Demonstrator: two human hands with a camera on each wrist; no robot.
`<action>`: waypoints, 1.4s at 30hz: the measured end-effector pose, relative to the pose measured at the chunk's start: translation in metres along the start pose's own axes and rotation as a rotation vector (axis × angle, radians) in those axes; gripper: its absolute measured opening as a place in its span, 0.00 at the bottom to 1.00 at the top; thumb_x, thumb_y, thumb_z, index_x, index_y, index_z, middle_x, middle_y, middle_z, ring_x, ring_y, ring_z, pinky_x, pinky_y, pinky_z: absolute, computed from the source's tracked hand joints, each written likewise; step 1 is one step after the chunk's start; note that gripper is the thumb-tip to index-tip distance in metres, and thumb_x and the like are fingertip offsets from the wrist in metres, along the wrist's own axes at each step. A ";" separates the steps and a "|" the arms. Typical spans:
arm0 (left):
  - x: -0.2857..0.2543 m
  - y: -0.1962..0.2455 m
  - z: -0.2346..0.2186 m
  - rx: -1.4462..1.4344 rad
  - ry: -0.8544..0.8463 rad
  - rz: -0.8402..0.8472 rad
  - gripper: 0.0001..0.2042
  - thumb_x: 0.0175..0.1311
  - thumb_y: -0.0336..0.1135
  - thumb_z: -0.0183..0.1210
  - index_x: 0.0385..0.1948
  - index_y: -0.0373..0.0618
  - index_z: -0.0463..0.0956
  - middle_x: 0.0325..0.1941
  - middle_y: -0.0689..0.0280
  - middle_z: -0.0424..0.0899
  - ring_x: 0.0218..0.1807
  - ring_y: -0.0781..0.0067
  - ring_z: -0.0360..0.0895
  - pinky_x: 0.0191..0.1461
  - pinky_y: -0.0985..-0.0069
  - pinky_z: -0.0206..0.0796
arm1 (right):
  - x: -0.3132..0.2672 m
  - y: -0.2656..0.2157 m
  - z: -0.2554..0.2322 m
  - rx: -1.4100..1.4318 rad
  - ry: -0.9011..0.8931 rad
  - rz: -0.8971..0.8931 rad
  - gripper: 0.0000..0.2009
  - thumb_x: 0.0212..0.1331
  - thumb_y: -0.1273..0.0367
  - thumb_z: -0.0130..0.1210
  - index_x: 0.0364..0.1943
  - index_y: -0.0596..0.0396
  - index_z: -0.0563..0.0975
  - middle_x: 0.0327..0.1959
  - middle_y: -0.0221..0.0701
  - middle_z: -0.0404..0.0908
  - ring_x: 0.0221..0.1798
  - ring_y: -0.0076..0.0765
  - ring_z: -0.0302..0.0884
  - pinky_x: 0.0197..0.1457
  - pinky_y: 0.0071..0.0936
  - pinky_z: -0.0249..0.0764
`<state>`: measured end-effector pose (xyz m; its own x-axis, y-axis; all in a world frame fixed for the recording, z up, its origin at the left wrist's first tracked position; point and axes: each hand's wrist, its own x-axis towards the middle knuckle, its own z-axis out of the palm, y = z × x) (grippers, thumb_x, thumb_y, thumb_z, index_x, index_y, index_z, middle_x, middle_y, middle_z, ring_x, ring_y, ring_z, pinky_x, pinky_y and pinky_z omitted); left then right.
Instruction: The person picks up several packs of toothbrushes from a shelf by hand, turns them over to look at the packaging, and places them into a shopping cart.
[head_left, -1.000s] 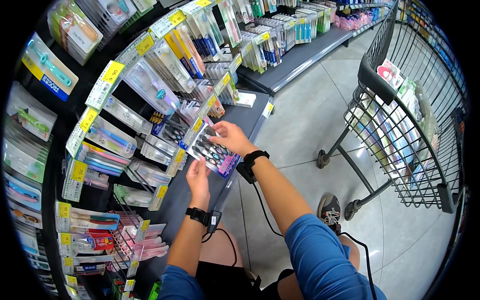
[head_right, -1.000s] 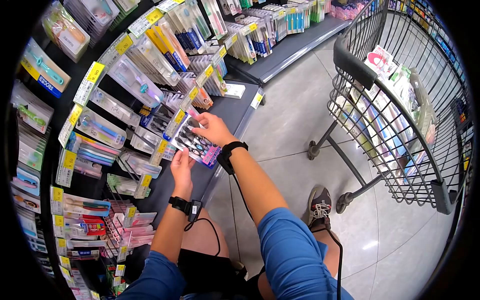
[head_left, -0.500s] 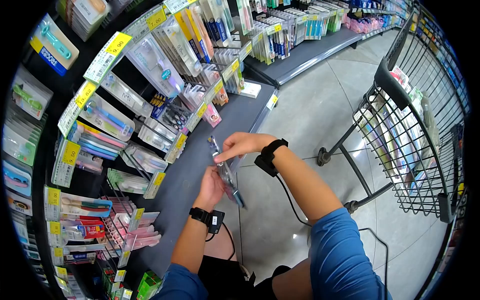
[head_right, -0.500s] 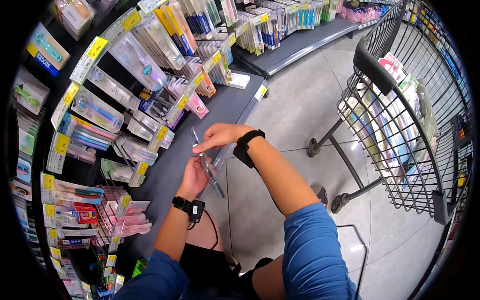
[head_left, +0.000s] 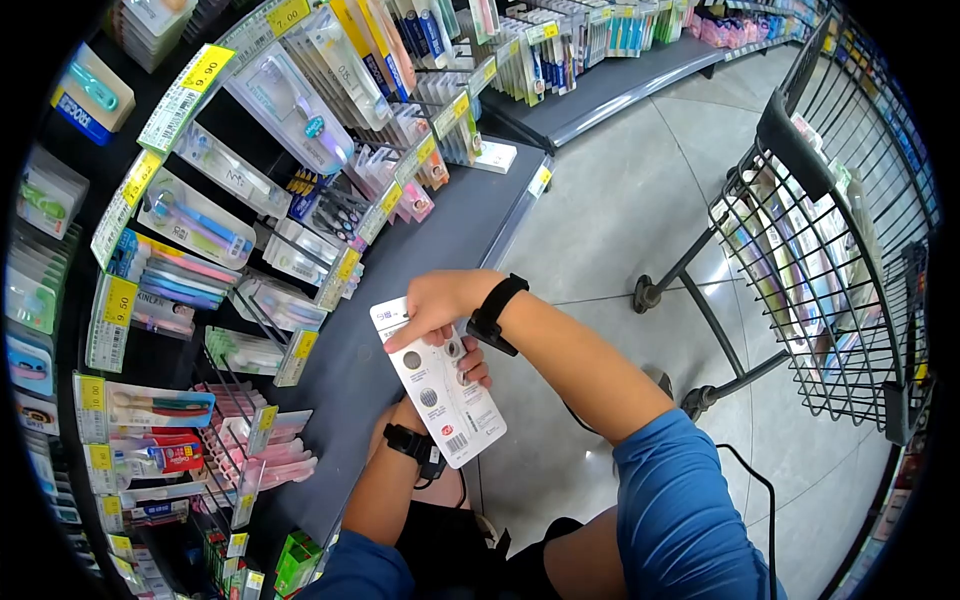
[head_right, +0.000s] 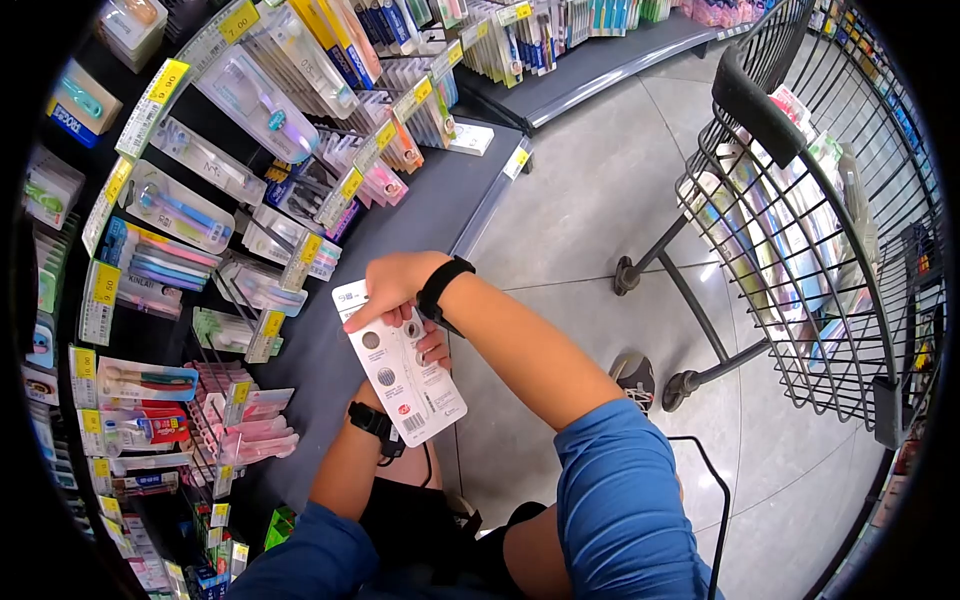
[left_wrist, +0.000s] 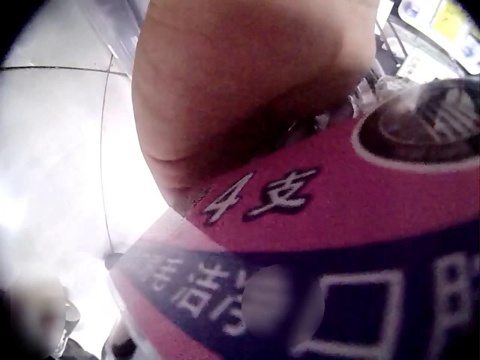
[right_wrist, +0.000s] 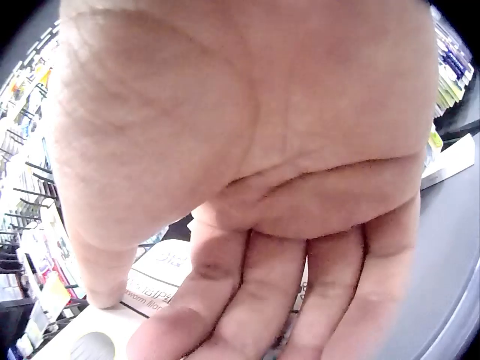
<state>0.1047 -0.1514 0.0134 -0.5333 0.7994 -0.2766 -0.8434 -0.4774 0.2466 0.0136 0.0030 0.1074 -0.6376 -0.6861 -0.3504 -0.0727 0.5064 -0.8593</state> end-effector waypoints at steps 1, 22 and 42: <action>-0.003 -0.001 0.013 0.041 0.050 0.044 0.17 0.72 0.54 0.51 0.41 0.49 0.70 0.31 0.69 0.70 0.34 0.71 0.69 0.51 0.68 0.66 | -0.003 -0.007 -0.001 -0.049 0.019 -0.008 0.33 0.45 0.38 0.68 0.16 0.58 0.82 0.17 0.29 0.81 0.23 0.31 0.79 0.27 0.32 0.77; -0.011 0.040 -0.019 0.423 0.814 0.391 0.20 0.75 0.55 0.47 0.51 0.49 0.72 0.43 0.67 0.80 0.46 0.69 0.77 0.57 0.66 0.70 | 0.017 0.035 -0.008 0.153 0.107 -0.139 0.21 0.61 0.50 0.63 0.34 0.57 0.82 0.26 0.26 0.79 0.30 0.24 0.77 0.33 0.25 0.73; 0.017 0.090 0.029 0.894 0.730 0.726 0.15 0.74 0.43 0.59 0.52 0.42 0.75 0.46 0.65 0.83 0.45 0.72 0.84 0.50 0.74 0.78 | 0.040 0.078 -0.046 0.557 0.813 -0.285 0.14 0.63 0.69 0.61 0.49 0.64 0.82 0.39 0.37 0.88 0.41 0.29 0.85 0.50 0.27 0.79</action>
<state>0.0216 -0.1701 0.0577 -0.9825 -0.0340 -0.1833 -0.1799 -0.0839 0.9801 -0.0529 0.0392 0.0442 -0.9943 -0.0764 0.0748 -0.0689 -0.0769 -0.9947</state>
